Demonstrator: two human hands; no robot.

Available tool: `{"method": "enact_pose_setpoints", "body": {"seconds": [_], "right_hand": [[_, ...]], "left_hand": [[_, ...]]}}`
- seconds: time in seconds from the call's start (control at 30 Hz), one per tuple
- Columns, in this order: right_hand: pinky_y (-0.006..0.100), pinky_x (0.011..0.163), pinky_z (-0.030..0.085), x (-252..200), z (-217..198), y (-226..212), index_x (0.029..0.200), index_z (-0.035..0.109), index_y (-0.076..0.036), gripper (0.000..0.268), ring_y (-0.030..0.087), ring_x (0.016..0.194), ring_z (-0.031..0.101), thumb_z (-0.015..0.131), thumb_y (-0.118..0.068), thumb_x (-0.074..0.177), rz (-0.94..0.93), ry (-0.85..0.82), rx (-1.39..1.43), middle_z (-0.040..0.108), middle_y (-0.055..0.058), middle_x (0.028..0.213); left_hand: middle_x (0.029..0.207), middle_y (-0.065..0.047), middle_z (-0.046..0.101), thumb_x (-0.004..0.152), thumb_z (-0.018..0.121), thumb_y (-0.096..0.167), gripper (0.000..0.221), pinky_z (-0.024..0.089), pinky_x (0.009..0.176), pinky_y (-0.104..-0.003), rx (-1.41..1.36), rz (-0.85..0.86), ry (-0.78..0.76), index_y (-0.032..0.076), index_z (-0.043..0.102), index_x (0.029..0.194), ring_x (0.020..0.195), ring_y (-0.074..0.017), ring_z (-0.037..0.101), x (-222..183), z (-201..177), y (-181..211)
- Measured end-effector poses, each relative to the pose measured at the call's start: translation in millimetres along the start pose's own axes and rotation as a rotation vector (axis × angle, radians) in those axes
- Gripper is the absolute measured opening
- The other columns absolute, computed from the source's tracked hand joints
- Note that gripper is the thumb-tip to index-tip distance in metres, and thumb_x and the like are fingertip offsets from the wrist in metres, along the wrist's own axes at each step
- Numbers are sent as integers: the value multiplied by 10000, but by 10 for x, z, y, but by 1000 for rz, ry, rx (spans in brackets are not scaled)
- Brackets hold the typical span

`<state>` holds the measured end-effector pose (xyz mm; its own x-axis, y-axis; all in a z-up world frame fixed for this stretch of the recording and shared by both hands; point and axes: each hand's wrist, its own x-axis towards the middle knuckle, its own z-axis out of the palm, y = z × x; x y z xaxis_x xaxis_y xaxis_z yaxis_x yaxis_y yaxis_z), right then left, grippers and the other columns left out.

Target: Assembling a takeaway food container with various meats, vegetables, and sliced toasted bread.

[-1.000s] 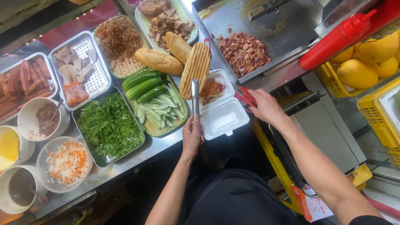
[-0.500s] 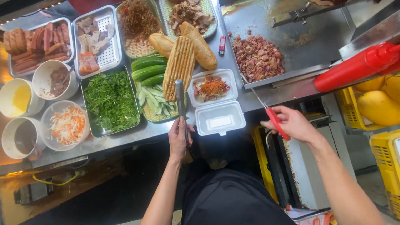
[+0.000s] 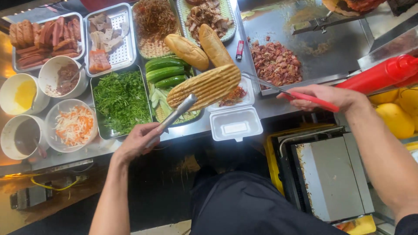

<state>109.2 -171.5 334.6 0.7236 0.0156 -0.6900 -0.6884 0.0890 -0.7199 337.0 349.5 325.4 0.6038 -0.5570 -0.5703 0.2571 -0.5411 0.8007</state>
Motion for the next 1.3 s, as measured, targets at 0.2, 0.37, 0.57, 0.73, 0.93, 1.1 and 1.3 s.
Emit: {"method": "enact_pose_setpoints", "body": {"seconds": [0.2, 0.37, 0.57, 0.73, 0.93, 1.1, 1.3], "right_hand": [[276, 816, 511, -286, 168, -472, 1404, 640, -173, 623, 78, 895, 606, 747, -278, 799, -62, -123, -683, 672, -25, 941], [275, 826, 519, -350, 0, -226, 1384, 654, -163, 612, 89, 907, 617, 763, -260, 790, -40, -100, -620, 690, -11, 972], [232, 602, 451, -314, 44, -70, 1431, 647, -85, 638, 70, 701, 502, 762, -151, 806, 0, -178, -356, 553, -30, 822], [230, 518, 384, -224, 296, 202, 1392, 636, -64, 510, 57, 610, 464, 655, -99, 883, 20, -117, -165, 534, -66, 746], [214, 500, 332, -113, 955, 413, 1417, 599, -20, 435, 44, 570, 391, 508, -81, 996, -63, -146, 194, 440, -72, 713], [203, 529, 333, -164, 1213, 362, 1479, 547, -54, 492, 34, 599, 368, 508, -63, 988, -148, -152, 200, 386, -85, 728], [212, 509, 326, -23, 1329, 390, 1435, 557, -33, 489, 48, 593, 377, 580, -53, 947, -129, -126, 223, 435, -77, 751]], "left_hand": [[567, 54, 469, 908, 656, 421, 333, 286, 388, -242, 186, -25, -222, 156, 788, 1060, 447, -51, 397, 167, -201, 351], [578, 39, 475, 986, 637, 416, 402, 256, 369, -250, 151, 31, -401, 44, 675, 837, 427, -64, 370, 302, -393, 374], [574, 36, 490, 983, 639, 401, 378, 273, 374, -250, 209, 45, -467, 52, 686, 843, 432, -57, 381, 370, -302, 534], [587, 23, 518, 982, 610, 395, 337, 304, 363, -229, -71, 49, -258, 77, 704, 1046, 426, -55, 415, 551, 142, 350], [626, 2, 568, 1015, 591, 381, 404, 329, 357, -216, -464, 220, -39, 58, 692, 1237, 422, -63, 459, 675, 893, 502], [625, 0, 558, 1025, 620, 379, 388, 341, 387, -220, -396, 281, -53, 44, 738, 1182, 447, -63, 470, 710, 810, 546], [581, 12, 536, 994, 616, 392, 346, 310, 366, -227, -298, 173, -89, 100, 755, 1117, 421, -64, 437, 675, 714, 621]]}}
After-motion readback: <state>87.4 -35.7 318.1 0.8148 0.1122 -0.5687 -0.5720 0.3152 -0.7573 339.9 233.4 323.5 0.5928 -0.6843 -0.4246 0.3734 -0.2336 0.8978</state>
